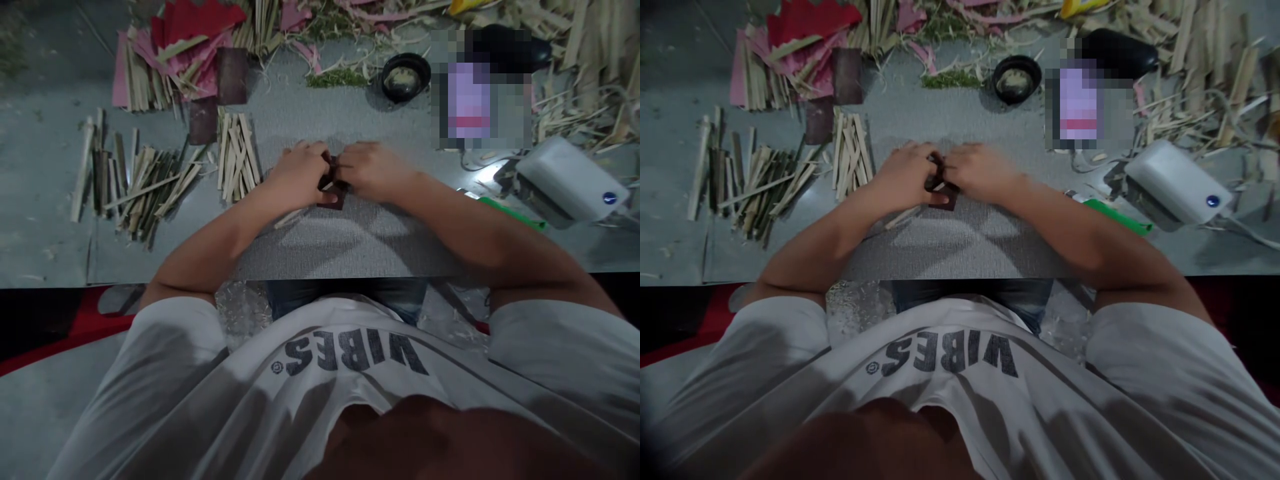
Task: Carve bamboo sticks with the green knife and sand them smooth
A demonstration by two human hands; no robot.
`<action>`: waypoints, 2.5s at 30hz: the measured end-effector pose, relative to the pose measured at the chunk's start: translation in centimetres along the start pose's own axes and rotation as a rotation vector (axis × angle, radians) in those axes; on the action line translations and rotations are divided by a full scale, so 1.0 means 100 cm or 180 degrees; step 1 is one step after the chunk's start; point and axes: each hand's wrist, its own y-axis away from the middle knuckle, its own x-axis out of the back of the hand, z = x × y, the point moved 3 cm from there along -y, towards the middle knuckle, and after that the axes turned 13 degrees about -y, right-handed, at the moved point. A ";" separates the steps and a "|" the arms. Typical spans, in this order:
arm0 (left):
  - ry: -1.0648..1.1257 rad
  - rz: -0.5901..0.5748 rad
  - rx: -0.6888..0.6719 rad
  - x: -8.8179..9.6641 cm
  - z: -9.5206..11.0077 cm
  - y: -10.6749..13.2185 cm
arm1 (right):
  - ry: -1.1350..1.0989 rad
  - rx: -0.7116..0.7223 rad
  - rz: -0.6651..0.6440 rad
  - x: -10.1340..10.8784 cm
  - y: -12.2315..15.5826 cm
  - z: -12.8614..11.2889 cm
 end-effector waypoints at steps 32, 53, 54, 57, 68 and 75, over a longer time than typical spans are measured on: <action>-0.0103 -0.0117 0.0047 0.004 0.005 0.003 | 0.0526 -0.0159 -0.0122 0.011 0.002 -0.010; -0.0018 -0.0097 0.0083 0.002 0.004 0.003 | 0.0118 -0.0138 -0.0092 0.005 -0.001 -0.017; 0.0017 -0.0120 0.0085 0.003 0.004 0.003 | 0.0132 -0.0058 -0.0114 0.004 -0.001 -0.018; 0.0022 -0.0172 0.0090 0.005 0.005 0.004 | 0.0256 -0.0114 -0.0033 0.007 -0.002 -0.013; -0.0014 -0.0047 0.0040 0.002 0.002 0.004 | -0.0407 -0.0078 0.0169 0.004 0.008 -0.018; -0.0260 -0.0267 0.0054 0.006 0.008 0.001 | -0.2205 -0.0884 0.1601 0.032 0.041 0.018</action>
